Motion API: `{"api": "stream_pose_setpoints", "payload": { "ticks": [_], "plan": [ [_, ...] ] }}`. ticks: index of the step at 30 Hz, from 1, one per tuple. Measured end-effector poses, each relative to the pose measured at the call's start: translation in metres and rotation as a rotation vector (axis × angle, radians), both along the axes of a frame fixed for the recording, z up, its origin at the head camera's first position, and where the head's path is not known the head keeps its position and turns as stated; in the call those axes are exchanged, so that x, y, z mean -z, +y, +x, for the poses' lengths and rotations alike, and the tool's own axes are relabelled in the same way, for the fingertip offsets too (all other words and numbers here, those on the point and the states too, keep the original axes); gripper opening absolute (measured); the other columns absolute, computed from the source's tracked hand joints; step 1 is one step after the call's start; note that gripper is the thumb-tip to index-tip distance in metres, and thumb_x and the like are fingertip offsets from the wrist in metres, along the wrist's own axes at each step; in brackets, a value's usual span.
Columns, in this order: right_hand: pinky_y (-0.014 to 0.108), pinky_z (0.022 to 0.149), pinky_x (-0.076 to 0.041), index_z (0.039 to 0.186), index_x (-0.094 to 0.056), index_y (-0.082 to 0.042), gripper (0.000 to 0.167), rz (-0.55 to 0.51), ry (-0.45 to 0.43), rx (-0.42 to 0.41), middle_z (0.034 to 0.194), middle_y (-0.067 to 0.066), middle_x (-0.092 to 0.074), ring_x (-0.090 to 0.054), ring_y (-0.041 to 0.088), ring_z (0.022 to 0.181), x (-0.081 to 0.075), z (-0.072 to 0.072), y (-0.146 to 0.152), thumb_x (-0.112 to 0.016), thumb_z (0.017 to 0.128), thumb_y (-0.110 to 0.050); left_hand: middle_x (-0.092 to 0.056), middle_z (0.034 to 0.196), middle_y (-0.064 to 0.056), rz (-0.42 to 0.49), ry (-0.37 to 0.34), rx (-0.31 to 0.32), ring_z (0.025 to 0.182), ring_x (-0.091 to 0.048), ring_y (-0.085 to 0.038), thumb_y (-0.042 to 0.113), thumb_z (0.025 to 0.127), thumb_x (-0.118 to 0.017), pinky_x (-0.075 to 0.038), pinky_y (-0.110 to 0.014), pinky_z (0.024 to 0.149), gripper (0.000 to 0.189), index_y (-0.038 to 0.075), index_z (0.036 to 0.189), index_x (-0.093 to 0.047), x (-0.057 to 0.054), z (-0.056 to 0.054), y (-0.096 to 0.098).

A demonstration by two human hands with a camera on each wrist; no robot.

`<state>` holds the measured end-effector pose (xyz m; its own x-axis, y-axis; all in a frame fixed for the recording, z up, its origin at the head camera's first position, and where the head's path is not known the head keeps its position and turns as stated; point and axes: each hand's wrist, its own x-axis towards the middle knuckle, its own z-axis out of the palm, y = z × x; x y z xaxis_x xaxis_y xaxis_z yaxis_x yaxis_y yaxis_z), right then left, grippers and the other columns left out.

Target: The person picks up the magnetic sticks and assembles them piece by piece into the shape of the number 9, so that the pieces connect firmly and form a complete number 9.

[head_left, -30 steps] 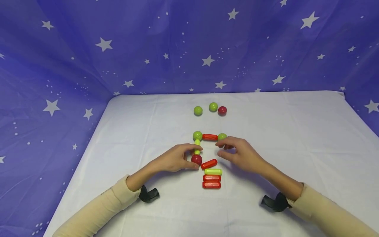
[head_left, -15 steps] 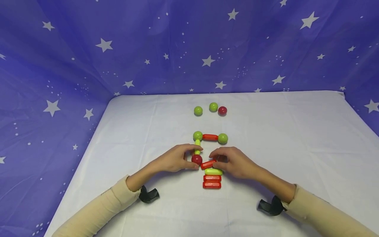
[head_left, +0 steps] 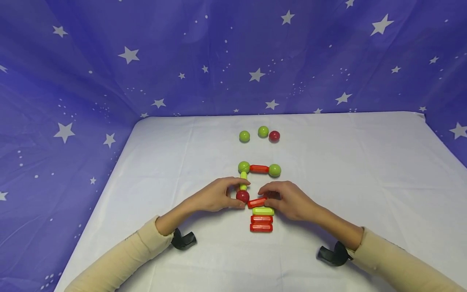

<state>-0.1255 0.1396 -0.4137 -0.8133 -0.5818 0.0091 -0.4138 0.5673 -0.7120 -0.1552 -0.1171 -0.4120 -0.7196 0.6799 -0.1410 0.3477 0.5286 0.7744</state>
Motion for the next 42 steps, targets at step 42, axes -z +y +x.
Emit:
{"api": "stream_pose_setpoints", "payload": {
  "ticks": [42],
  "plan": [
    [0.029,0.072,-0.048,0.104,-0.073,-0.009,0.019,-0.034,-0.012,0.045,0.091,-0.008,-0.064,-0.056,0.012,0.080,-0.0013,0.0002,0.0053,-0.073,0.086,-0.003,-0.057,0.112,0.000,0.018,-0.036,-0.013,0.089,-0.050,-0.019,0.022,0.083,-0.082,-0.043,-0.030,0.073,0.058,0.014,0.136,-0.059,0.0012,-0.0002,0.0003]
  ]
}}
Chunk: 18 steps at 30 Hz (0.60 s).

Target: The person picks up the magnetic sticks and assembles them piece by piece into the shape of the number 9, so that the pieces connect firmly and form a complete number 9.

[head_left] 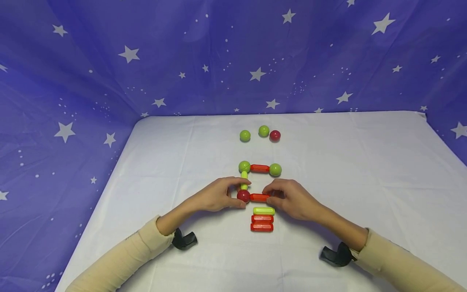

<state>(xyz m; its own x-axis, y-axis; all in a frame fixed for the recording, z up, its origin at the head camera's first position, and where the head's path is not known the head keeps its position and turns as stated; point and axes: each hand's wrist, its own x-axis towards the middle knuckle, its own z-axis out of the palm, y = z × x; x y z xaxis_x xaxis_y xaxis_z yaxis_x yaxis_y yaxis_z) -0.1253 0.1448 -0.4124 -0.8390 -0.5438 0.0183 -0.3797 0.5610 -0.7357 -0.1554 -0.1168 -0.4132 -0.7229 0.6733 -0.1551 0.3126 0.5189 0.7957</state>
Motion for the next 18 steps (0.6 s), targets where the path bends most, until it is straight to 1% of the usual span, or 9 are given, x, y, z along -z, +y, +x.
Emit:
{"api": "stream_pose_setpoints", "payload": {
  "ticks": [2,6,11,18],
  "plan": [
    [0.029,0.072,-0.049,0.104,-0.073,-0.009,0.019,-0.005,0.001,-0.001,0.091,-0.008,-0.065,-0.056,0.012,0.080,0.0005,-0.0002,0.0001,-0.073,0.086,-0.003,-0.058,0.113,0.001,-0.005,0.000,-0.002,0.092,-0.049,-0.019,0.022,0.083,-0.082,-0.042,-0.031,0.075,0.058,0.014,0.136,-0.058,-0.0003,0.0002,0.0001],
    [0.029,0.073,-0.049,0.105,-0.073,-0.009,0.020,-0.022,-0.018,-0.001,0.091,-0.008,-0.065,-0.056,0.013,0.081,0.0009,-0.0005,0.0000,-0.074,0.086,-0.005,-0.057,0.114,0.001,-0.013,-0.001,-0.002,0.093,-0.049,-0.019,0.022,0.083,-0.082,-0.042,-0.031,0.076,0.059,0.014,0.137,-0.058,-0.0004,0.0000,0.0001],
    [0.028,0.072,-0.049,0.107,-0.073,-0.009,0.023,-0.036,-0.050,0.003,0.091,-0.007,-0.064,-0.056,0.015,0.080,0.0007,-0.0005,0.0000,-0.077,0.084,-0.007,-0.057,0.114,0.000,-0.012,0.003,0.000,0.090,-0.049,-0.019,0.021,0.083,-0.082,-0.041,-0.031,0.074,0.060,0.014,0.137,-0.058,0.0002,-0.0003,-0.0001],
    [0.027,0.069,-0.047,0.106,-0.074,-0.008,0.022,-0.037,-0.038,0.000,0.088,-0.008,-0.063,-0.054,0.014,0.077,-0.0002,-0.0001,-0.0011,-0.076,0.084,-0.006,-0.057,0.112,0.000,-0.009,0.012,0.002,0.087,-0.049,-0.019,0.021,0.083,-0.082,-0.040,-0.030,0.073,0.059,0.013,0.137,-0.058,0.0000,0.0003,-0.0006]
  ]
}}
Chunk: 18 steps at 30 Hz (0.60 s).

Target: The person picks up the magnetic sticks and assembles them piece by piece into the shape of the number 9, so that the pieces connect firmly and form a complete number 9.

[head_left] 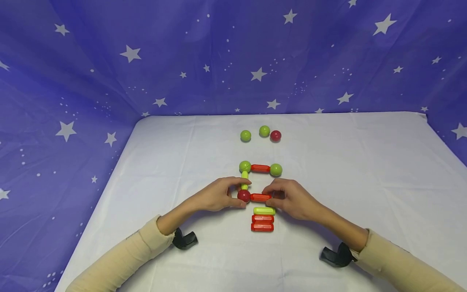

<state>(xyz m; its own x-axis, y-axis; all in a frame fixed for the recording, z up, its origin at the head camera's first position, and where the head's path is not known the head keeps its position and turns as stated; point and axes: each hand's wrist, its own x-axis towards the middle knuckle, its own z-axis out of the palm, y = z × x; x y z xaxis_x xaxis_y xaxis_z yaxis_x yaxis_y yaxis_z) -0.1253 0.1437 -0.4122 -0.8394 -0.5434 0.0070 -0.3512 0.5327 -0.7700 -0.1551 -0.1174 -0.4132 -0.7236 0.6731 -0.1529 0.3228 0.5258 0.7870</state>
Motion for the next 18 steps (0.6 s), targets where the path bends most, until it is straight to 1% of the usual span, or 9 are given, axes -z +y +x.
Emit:
{"api": "stream_pose_setpoints", "payload": {
  "ticks": [3,13,18],
  "plan": [
    [0.027,0.068,-0.047,0.105,-0.074,-0.008,0.021,-0.001,0.003,-0.001,0.087,-0.008,-0.062,-0.054,0.014,0.077,0.0001,0.0002,-0.0001,-0.076,0.084,-0.006,-0.057,0.112,0.000,0.001,-0.002,0.001,0.084,-0.049,-0.019,0.021,0.083,-0.081,-0.041,-0.030,0.071,0.059,0.013,0.137,-0.057,-0.0007,0.0001,-0.0001],
    [0.027,0.069,-0.047,0.105,-0.074,-0.008,0.021,0.003,0.012,-0.002,0.087,-0.008,-0.063,-0.054,0.013,0.077,0.0001,0.0004,-0.0002,-0.076,0.084,-0.006,-0.057,0.114,0.000,0.007,-0.003,0.007,0.086,-0.049,-0.019,0.020,0.083,-0.081,-0.041,-0.029,0.071,0.060,0.012,0.138,-0.057,-0.0010,0.0002,-0.0002],
    [0.027,0.069,-0.047,0.105,-0.074,-0.008,0.021,0.019,0.021,-0.005,0.088,-0.009,-0.063,-0.054,0.013,0.077,-0.0003,0.0003,-0.0002,-0.076,0.085,-0.006,-0.057,0.112,-0.001,0.008,-0.004,0.011,0.080,-0.049,-0.018,0.020,0.084,-0.081,-0.041,-0.028,0.069,0.060,0.012,0.138,-0.057,-0.0010,0.0001,-0.0003]
  ]
}}
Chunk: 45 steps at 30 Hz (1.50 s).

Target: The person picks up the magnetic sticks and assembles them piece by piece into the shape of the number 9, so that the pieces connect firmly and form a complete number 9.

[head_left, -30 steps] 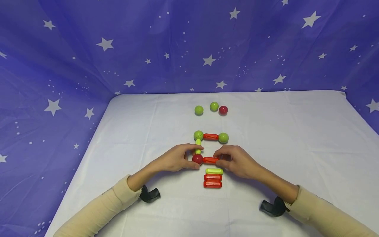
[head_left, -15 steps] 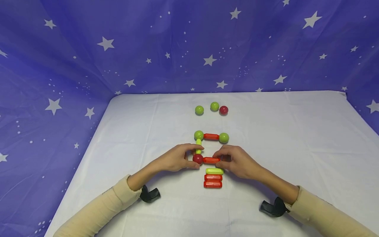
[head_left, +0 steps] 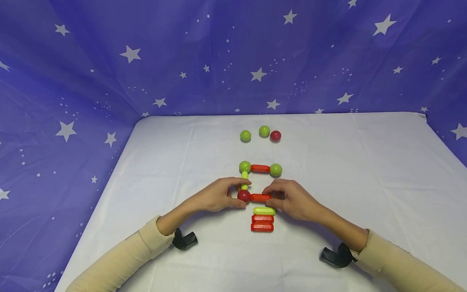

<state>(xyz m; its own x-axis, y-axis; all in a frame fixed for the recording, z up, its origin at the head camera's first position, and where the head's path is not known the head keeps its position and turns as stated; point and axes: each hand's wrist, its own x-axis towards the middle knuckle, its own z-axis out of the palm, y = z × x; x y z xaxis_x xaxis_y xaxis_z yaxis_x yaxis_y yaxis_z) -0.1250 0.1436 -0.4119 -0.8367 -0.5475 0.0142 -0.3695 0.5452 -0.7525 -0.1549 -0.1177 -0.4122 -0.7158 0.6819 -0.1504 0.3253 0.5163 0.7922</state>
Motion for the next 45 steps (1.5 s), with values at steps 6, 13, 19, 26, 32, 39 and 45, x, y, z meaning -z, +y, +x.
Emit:
{"api": "stream_pose_setpoints", "payload": {
  "ticks": [6,13,19,26,32,39,45],
  "plan": [
    [0.027,0.069,-0.047,0.105,-0.074,-0.009,0.021,0.000,0.005,-0.012,0.089,-0.009,-0.063,-0.054,0.013,0.078,0.000,-0.001,0.000,-0.076,0.085,-0.007,-0.057,0.112,0.000,-0.007,0.008,0.003,0.085,-0.049,-0.018,0.021,0.084,-0.081,-0.041,-0.029,0.071,0.060,0.012,0.138,-0.056,0.000,0.000,0.000],
    [0.031,0.076,-0.051,0.107,-0.073,-0.007,0.021,-0.023,0.043,0.027,0.093,-0.008,-0.066,-0.058,0.013,0.083,-0.003,-0.009,0.005,-0.076,0.086,-0.010,-0.057,0.109,0.000,-0.007,0.006,-0.009,0.086,-0.049,-0.019,0.021,0.084,-0.081,-0.041,-0.030,0.072,0.060,0.012,0.138,-0.057,0.000,0.001,0.001],
    [0.034,0.077,-0.052,0.107,-0.073,-0.004,0.020,-0.061,0.096,0.159,0.095,-0.001,-0.068,-0.060,0.016,0.083,-0.012,-0.028,0.012,-0.075,0.087,-0.007,-0.057,0.109,0.000,-0.013,0.033,-0.028,0.086,-0.049,-0.018,0.021,0.084,-0.080,-0.041,-0.030,0.072,0.060,0.011,0.139,-0.056,0.000,0.001,0.001],
    [0.030,0.071,-0.046,0.107,-0.071,0.002,0.019,-0.083,0.165,0.306,0.090,0.008,-0.069,-0.060,0.022,0.078,-0.008,-0.066,0.028,-0.072,0.088,-0.004,-0.058,0.109,-0.001,0.002,0.039,-0.041,0.082,-0.048,-0.018,0.019,0.084,-0.081,-0.040,-0.029,0.070,0.061,0.010,0.138,-0.056,0.002,0.000,0.000],
    [0.033,0.071,-0.044,0.112,-0.067,0.005,0.025,-0.063,0.181,0.372,0.089,0.015,-0.067,-0.060,0.026,0.080,-0.006,-0.102,0.038,-0.071,0.089,-0.005,-0.057,0.110,-0.001,-0.004,0.015,-0.044,0.084,-0.048,-0.018,0.021,0.084,-0.081,-0.040,-0.030,0.070,0.061,0.012,0.139,-0.056,0.001,0.000,0.000],
    [0.039,0.077,-0.046,0.123,-0.062,0.004,0.038,-0.031,0.105,0.424,0.103,0.023,-0.065,-0.060,0.033,0.092,-0.005,-0.133,0.037,-0.072,0.090,-0.011,-0.057,0.109,0.000,-0.003,0.009,-0.040,0.087,-0.049,-0.019,0.020,0.083,-0.081,-0.040,-0.030,0.072,0.061,0.012,0.138,-0.057,0.001,-0.001,0.000],
    [0.042,0.079,-0.049,0.133,-0.056,0.001,0.047,0.030,0.023,0.437,0.115,0.025,-0.063,-0.059,0.037,0.106,-0.002,-0.150,0.030,-0.070,0.091,-0.015,-0.057,0.109,0.000,-0.011,0.005,-0.044,0.091,-0.049,-0.019,0.020,0.083,-0.081,-0.041,-0.031,0.075,0.060,0.013,0.138,-0.057,0.001,-0.001,0.001]
  ]
}}
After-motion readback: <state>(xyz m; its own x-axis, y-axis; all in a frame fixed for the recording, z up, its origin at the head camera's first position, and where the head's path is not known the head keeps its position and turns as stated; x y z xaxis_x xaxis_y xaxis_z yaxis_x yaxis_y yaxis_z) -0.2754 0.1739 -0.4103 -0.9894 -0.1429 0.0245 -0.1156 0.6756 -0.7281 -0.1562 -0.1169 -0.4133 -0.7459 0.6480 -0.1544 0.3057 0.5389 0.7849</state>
